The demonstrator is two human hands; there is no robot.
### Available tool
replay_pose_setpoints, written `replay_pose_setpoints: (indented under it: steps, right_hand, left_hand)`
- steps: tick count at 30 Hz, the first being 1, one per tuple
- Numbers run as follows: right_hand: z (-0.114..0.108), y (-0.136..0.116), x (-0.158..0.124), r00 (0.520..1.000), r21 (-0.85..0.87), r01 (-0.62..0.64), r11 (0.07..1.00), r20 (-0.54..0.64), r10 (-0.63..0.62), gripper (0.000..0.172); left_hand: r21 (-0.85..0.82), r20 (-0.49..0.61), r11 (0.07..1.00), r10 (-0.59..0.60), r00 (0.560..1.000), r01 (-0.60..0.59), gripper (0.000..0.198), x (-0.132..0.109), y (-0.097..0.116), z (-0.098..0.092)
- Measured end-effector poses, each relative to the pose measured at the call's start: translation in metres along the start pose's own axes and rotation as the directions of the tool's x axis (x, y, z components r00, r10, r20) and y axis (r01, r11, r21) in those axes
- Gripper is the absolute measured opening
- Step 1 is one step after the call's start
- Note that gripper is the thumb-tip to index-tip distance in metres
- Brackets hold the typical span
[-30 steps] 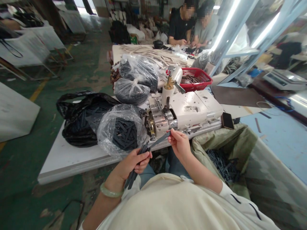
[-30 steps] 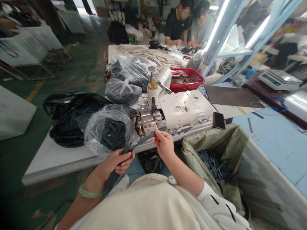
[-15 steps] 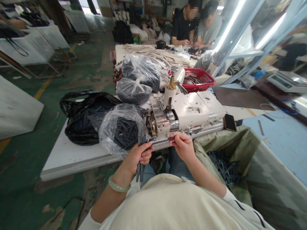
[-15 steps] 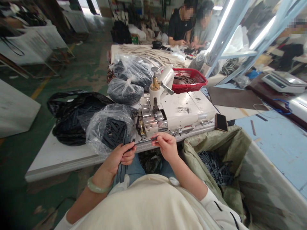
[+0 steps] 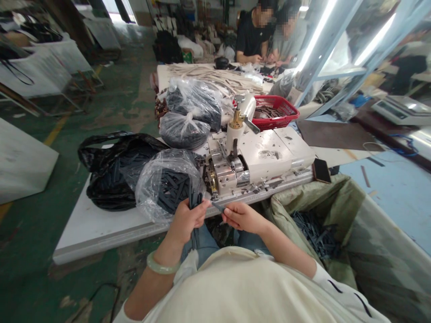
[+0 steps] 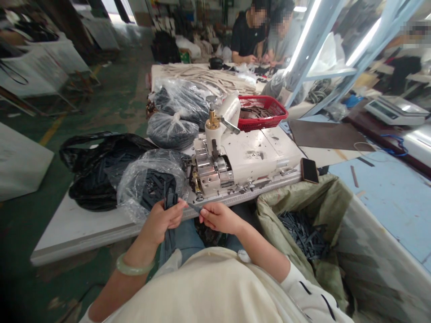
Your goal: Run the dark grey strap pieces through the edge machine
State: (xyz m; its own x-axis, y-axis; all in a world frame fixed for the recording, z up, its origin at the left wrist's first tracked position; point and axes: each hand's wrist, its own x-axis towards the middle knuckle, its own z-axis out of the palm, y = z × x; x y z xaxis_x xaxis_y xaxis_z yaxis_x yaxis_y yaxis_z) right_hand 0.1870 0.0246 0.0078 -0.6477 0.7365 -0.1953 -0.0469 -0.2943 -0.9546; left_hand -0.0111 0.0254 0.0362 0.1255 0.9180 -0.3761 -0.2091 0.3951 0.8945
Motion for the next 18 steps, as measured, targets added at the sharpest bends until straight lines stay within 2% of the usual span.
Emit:
replay_pose_setpoints:
  steps: [3, 6, 11, 18]
  right_hand:
    - [-0.004, 0.004, 0.008, 0.994, 0.071, 0.030, 0.997, -0.107, -0.023, 0.039]
    - [-0.015, 0.004, 0.019, 0.975, 0.145, 0.034, 0.989, -0.222, -0.001, 0.040]
    - [-0.039, -0.002, 0.043, 0.892, 0.209, 0.067, 0.976, -0.451, 0.036, 0.040]
    - [-0.050, -0.011, 0.054, 0.841, 0.315, 0.149, 0.937, -0.539, 0.048, 0.032]
  left_hand:
    - [-0.137, -0.081, 0.991, 0.001, 0.997, -0.012, 0.031, 0.003, -0.001, -0.012]
    - [-0.189, -0.098, 0.982, -0.023, 0.995, 0.005, 0.030, 0.003, -0.002, -0.025]
    - [-0.209, -0.104, 0.977, -0.055, 0.993, 0.032, 0.030, 0.000, -0.009, -0.035]
    - [-0.215, -0.121, 0.976, -0.066, 0.990, 0.038, 0.031, 0.003, -0.015, -0.039]
